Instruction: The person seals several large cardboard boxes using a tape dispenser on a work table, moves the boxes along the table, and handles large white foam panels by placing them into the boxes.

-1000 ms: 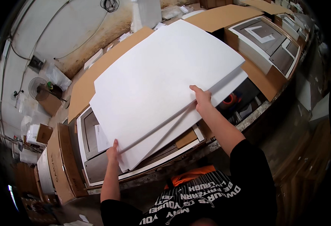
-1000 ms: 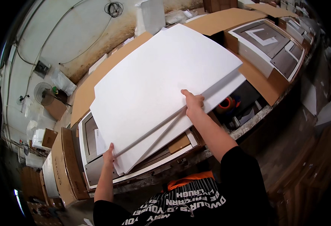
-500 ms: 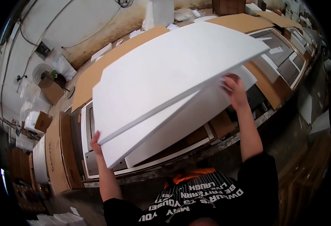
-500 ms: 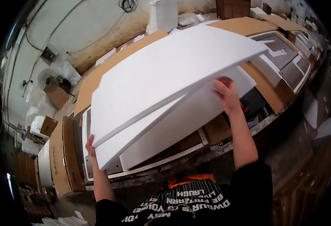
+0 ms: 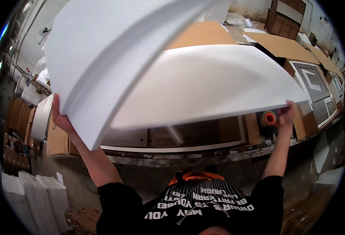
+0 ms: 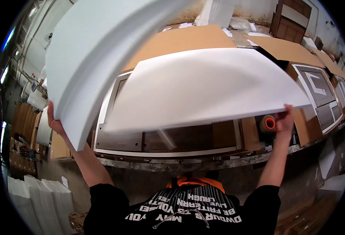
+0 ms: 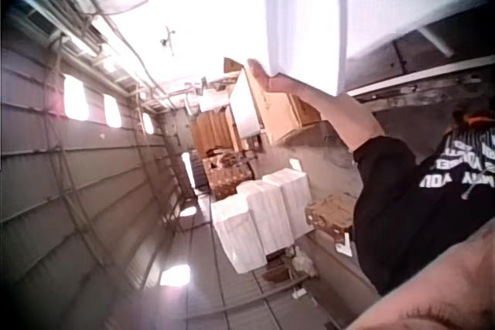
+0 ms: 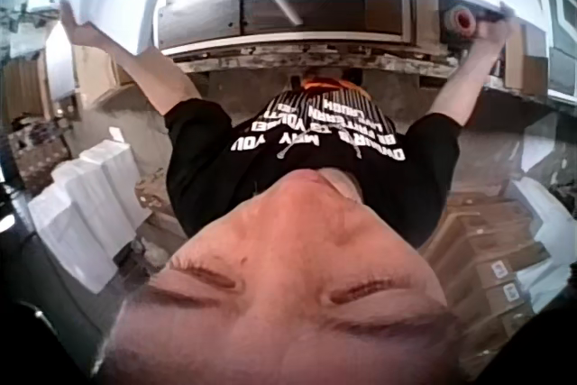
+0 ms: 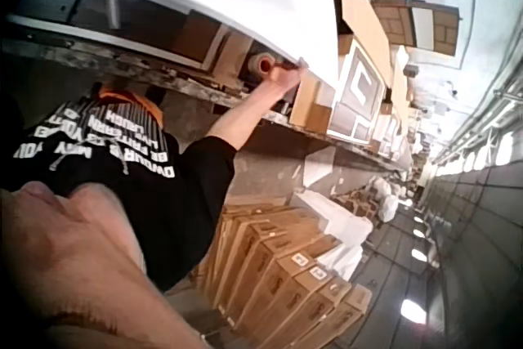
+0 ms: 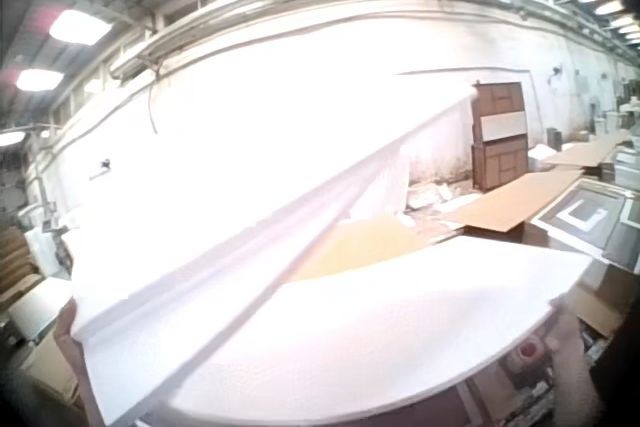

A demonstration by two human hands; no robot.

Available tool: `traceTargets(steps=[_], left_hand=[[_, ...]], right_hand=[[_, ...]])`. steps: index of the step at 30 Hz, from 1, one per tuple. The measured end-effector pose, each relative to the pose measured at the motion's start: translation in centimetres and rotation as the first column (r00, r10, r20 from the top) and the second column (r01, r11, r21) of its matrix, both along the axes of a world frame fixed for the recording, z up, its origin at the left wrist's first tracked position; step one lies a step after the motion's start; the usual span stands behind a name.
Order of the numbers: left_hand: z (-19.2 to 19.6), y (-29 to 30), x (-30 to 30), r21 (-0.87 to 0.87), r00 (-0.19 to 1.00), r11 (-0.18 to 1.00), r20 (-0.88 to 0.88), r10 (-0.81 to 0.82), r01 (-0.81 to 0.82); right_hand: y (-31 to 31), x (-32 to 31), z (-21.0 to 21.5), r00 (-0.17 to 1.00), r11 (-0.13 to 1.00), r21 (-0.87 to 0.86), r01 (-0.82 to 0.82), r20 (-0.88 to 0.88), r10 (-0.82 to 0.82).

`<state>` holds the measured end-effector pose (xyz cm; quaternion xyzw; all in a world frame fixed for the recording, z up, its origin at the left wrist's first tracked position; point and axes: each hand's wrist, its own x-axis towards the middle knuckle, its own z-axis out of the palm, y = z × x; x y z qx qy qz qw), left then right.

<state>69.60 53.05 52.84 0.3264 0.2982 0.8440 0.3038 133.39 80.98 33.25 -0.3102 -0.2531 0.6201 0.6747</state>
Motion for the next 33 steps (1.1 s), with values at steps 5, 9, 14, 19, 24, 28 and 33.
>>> traceTargets(steps=[5,9,14,19,24,28,33], left_hand=[[-0.3,-2.5,-2.4,0.161,0.996,0.984,-0.031,0.082,-0.076],[-1.3,-2.4,-3.1,0.152,0.972,0.961,0.012,0.234,-0.233],[-0.9,-3.0,-1.1,0.127,0.971,0.963,0.038,0.236,-0.239],[-0.9,-4.1,-1.9,-0.01,0.924,0.924,0.029,0.382,-0.382],[-3.2,-2.3,-0.8,-0.068,0.905,0.904,0.029,0.424,-0.421],[-5.6,-1.2,-0.7,-0.093,0.94,0.94,0.066,0.334,-0.327],[-7.8,1.8,-0.5,-0.155,0.975,0.974,0.118,0.186,-0.167]], right_hand=[[-0.5,-5.3,8.3,0.994,0.994,0.059,-0.092,0.06,0.088],[-4.4,-16.8,7.5,0.982,0.995,-0.084,-0.061,0.175,0.075],[-9.9,-23.2,-4.3,0.977,0.927,-0.319,-0.195,0.018,0.212],[-11.9,-24.3,-4.4,0.973,0.895,-0.393,-0.213,-0.002,0.231],[-12.4,-22.5,-4.9,0.67,0.58,-0.671,-0.462,0.164,0.724],[-11.5,-18.1,-5.2,0.175,0.795,-0.559,-0.234,0.78,0.6],[-4.8,-14.0,-5.7,-0.186,0.998,-0.061,0.026,0.98,0.065]])
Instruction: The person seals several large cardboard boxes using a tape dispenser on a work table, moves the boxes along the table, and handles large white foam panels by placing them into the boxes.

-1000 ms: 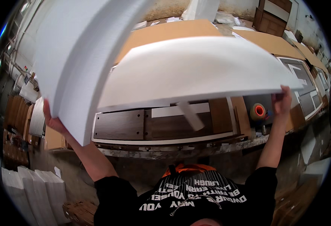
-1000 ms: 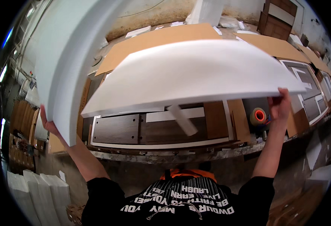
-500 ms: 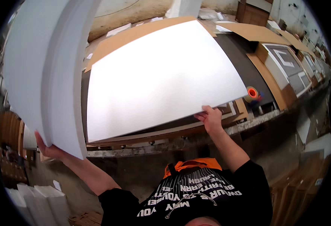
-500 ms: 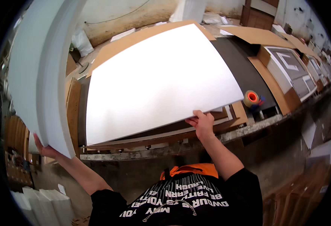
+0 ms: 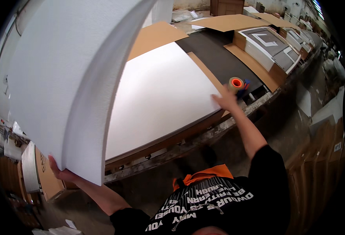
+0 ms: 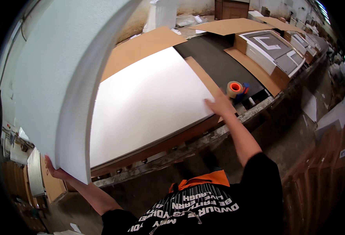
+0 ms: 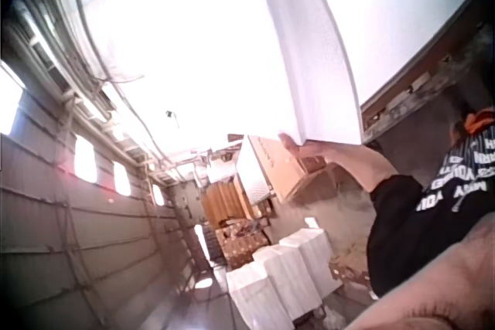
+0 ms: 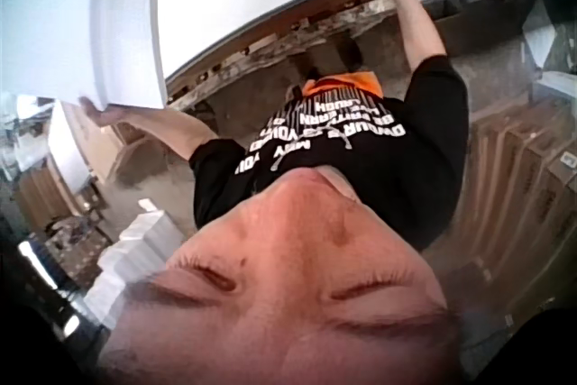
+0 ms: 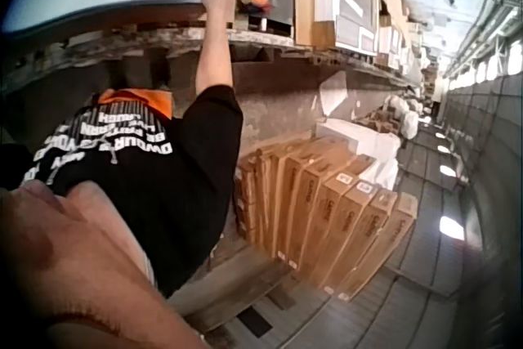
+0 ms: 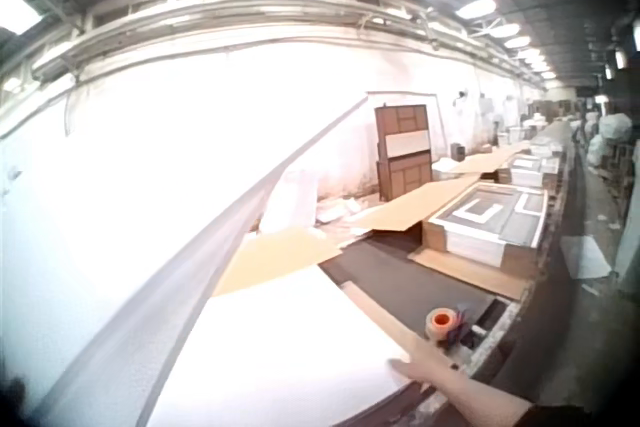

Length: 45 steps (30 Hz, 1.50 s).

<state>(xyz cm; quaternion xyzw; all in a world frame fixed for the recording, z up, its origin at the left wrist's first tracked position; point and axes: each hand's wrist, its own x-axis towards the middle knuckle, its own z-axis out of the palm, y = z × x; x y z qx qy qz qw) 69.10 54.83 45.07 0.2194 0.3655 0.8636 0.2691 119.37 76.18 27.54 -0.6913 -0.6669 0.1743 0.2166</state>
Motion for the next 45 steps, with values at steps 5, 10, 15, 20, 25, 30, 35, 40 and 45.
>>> traceTargets(steps=[5,10,15,20,25,30,35,40,45], left_hand=[[-0.5,2.5,1.3,-0.044,0.999,0.998,-0.018,-0.048,0.047],[-0.9,4.6,9.2,-0.134,0.966,0.957,0.027,-0.258,0.259],[-8.2,6.6,9.2,-0.128,0.868,0.877,-0.137,-0.477,0.462],[-12.0,10.5,15.5,-0.138,0.689,0.682,0.001,-0.725,0.718],[-15.4,15.9,15.4,-0.074,0.428,0.423,0.054,-0.902,0.903],[-13.0,18.8,24.2,0.017,0.264,0.276,0.243,-0.933,0.961],[-14.9,17.1,28.9,-0.064,0.075,0.058,0.297,-0.952,0.996],[-12.6,16.4,34.2,-0.142,0.3,0.275,0.211,-0.93,0.951],[-14.0,20.3,34.8,-0.122,0.279,0.257,0.236,-0.931,0.959]], right_hand=[[0.7,-9.6,-2.3,0.981,0.903,-0.426,-0.059,0.143,0.132],[-1.2,-11.4,-2.0,0.928,0.976,-0.088,-0.198,-0.336,0.158],[-6.2,-9.3,5.3,-0.495,0.937,0.175,-0.302,-0.869,0.002],[-5.4,-4.2,3.8,-0.435,0.884,-0.232,0.405,-0.899,-0.037],[-6.9,-0.3,5.6,-0.284,0.734,-0.166,0.658,-0.958,0.038],[-12.0,8.5,6.1,-0.195,0.641,-0.05,0.766,-0.968,0.157],[-20.4,13.0,3.8,-0.042,0.58,0.069,0.812,-0.984,0.176],[-27.9,18.9,5.1,-0.028,0.336,0.012,0.942,-0.993,0.115],[-33.4,21.3,7.6,0.095,0.355,0.123,0.927,-0.991,0.095]])
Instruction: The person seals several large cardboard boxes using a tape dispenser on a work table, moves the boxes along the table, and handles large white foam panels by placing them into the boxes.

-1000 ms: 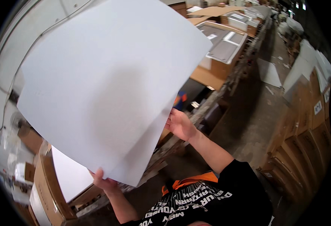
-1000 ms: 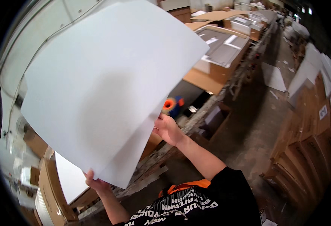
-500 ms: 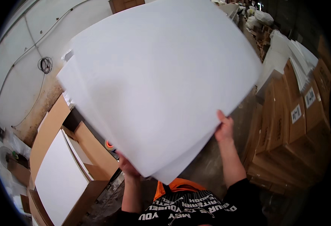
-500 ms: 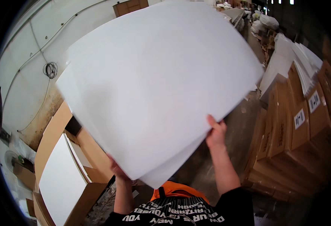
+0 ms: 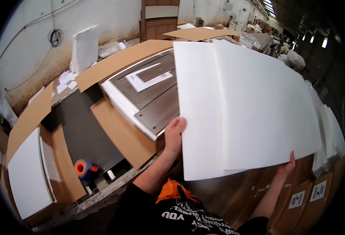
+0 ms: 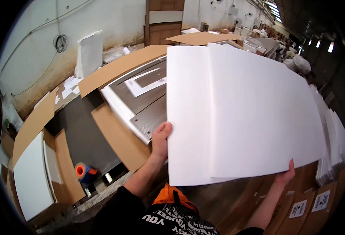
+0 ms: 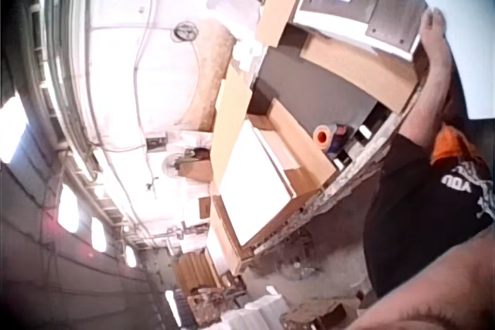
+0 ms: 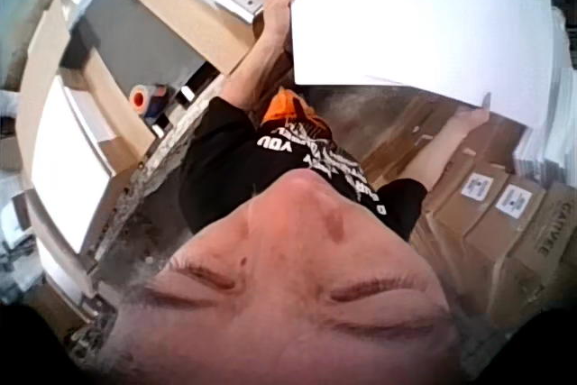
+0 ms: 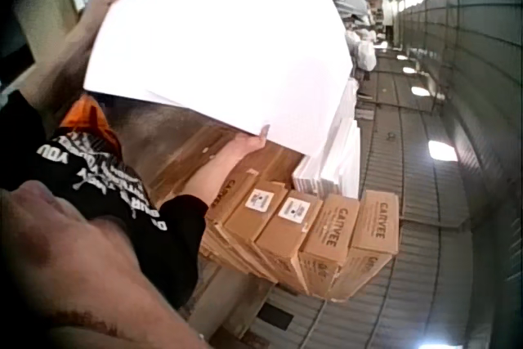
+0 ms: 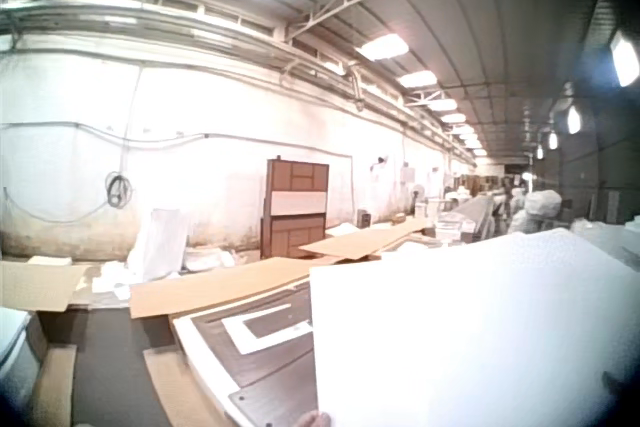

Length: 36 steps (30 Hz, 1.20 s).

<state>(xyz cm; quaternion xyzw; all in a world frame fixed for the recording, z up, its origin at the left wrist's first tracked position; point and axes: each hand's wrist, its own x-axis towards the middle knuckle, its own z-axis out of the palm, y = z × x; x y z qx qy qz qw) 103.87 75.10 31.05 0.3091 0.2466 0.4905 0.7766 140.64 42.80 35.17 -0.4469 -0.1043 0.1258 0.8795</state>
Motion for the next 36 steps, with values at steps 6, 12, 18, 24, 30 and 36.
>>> traceTargets(steps=[6,12,18,24,30,36], left_hand=[[-0.5,8.3,-9.7,0.263,0.982,0.96,-0.134,0.133,-0.094],[-7.0,14.7,-33.0,0.166,0.841,0.941,-0.422,0.337,-0.294],[-11.6,16.8,-40.0,0.267,0.306,0.777,-0.808,0.503,-0.57],[-12.8,12.8,-42.8,0.485,-0.132,0.714,-0.861,0.491,-0.505],[-12.1,12.1,-38.6,0.522,0.064,0.507,-0.65,0.757,-0.686],[-8.9,10.6,-26.6,0.866,-0.226,0.389,-0.466,0.856,-0.314]], right_hand=[[4.6,0.0,2.2,0.993,0.995,0.007,-0.098,-0.061,0.098],[6.2,3.3,-4.4,0.965,0.964,0.075,-0.255,-0.05,0.259],[13.6,10.8,-12.4,0.976,0.98,-0.004,-0.198,-0.088,0.197],[20.9,14.8,-13.3,0.938,0.948,0.088,-0.307,-0.142,0.317],[27.4,21.0,-10.4,0.953,0.956,0.033,-0.293,-0.071,0.294],[46.4,39.4,1.3,0.987,0.977,-0.207,-0.047,-0.161,0.013]])
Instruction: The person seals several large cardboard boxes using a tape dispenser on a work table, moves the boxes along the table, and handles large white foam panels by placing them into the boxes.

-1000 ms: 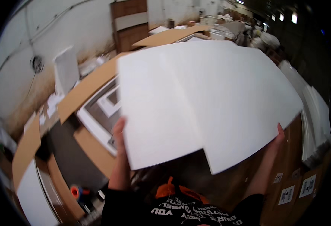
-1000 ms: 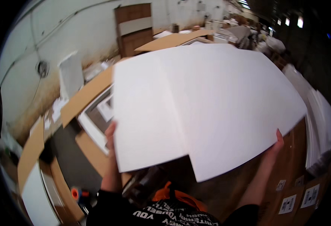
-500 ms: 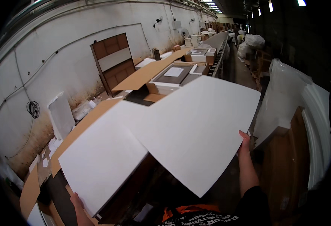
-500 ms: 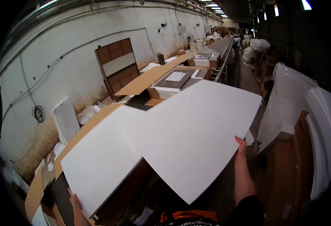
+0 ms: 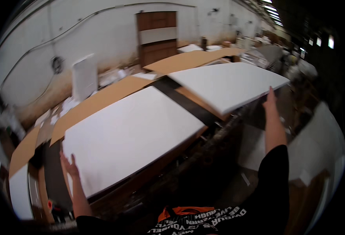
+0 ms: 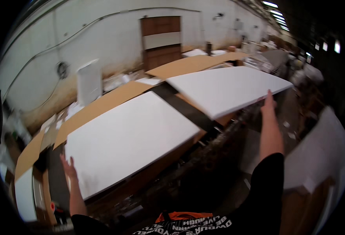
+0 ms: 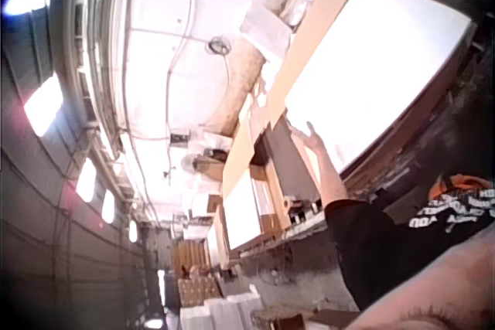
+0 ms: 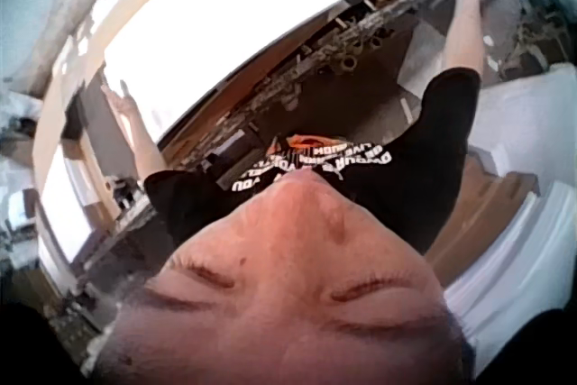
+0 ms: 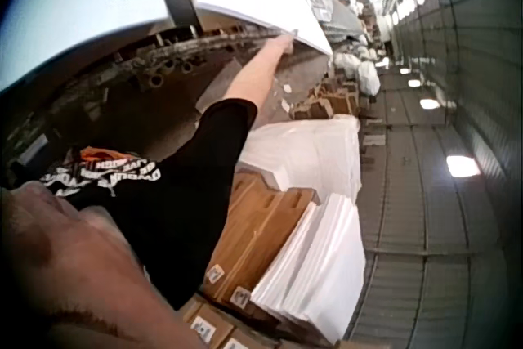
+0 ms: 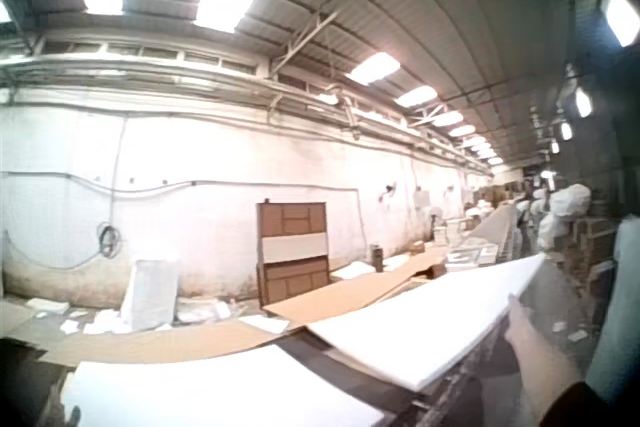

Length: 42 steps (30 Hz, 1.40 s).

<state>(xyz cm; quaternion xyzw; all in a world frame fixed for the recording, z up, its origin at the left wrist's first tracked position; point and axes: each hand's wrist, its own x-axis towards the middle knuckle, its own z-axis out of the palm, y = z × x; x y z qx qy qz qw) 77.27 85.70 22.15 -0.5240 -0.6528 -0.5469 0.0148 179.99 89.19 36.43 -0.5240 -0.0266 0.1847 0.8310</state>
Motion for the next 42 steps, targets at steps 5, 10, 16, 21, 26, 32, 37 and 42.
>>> traceTargets(steps=[5,10,16,21,26,32,37,42], left_hand=[[5.3,-21.5,14.2,0.108,0.964,0.958,0.021,0.266,-0.267],[-1.6,-37.6,25.9,-0.028,0.612,0.7,0.463,0.641,-0.713],[-9.0,-56.3,43.6,-0.426,0.044,0.175,0.299,0.953,-0.887],[-8.8,-51.9,50.5,-0.637,-0.139,0.198,0.438,0.888,-0.745],[-15.2,-54.5,54.0,-0.551,-0.195,0.1,0.451,0.871,-0.828],[-17.2,-57.8,51.3,-0.534,-0.323,0.11,0.648,0.69,-0.838],[-14.4,-59.3,47.4,-0.414,-0.116,0.252,0.683,0.721,-0.875],[-12.1,-57.9,45.9,-0.387,-0.087,0.255,0.679,0.729,-0.886]], right_hand=[[1.9,-7.5,-0.2,0.775,0.973,-0.228,-0.037,0.608,0.172],[4.9,-11.8,-8.2,0.587,0.973,-0.033,-0.23,0.792,0.166],[-8.7,-43.5,-7.1,0.131,0.224,-0.014,-0.975,0.773,0.621],[-14.0,-51.1,-7.1,-0.381,-0.247,-0.301,-0.921,0.826,0.414],[-15.3,-58.1,-9.0,-0.472,-0.394,-0.351,-0.85,0.838,0.273],[-17.9,-67.8,-14.8,-0.681,-0.467,-0.542,-0.699,0.702,0.206],[-17.3,-75.5,-16.3,-0.823,-0.295,-0.776,-0.557,0.563,0.074],[-8.9,-83.4,-18.3,-0.829,-0.026,-0.837,-0.547,0.537,0.159]])
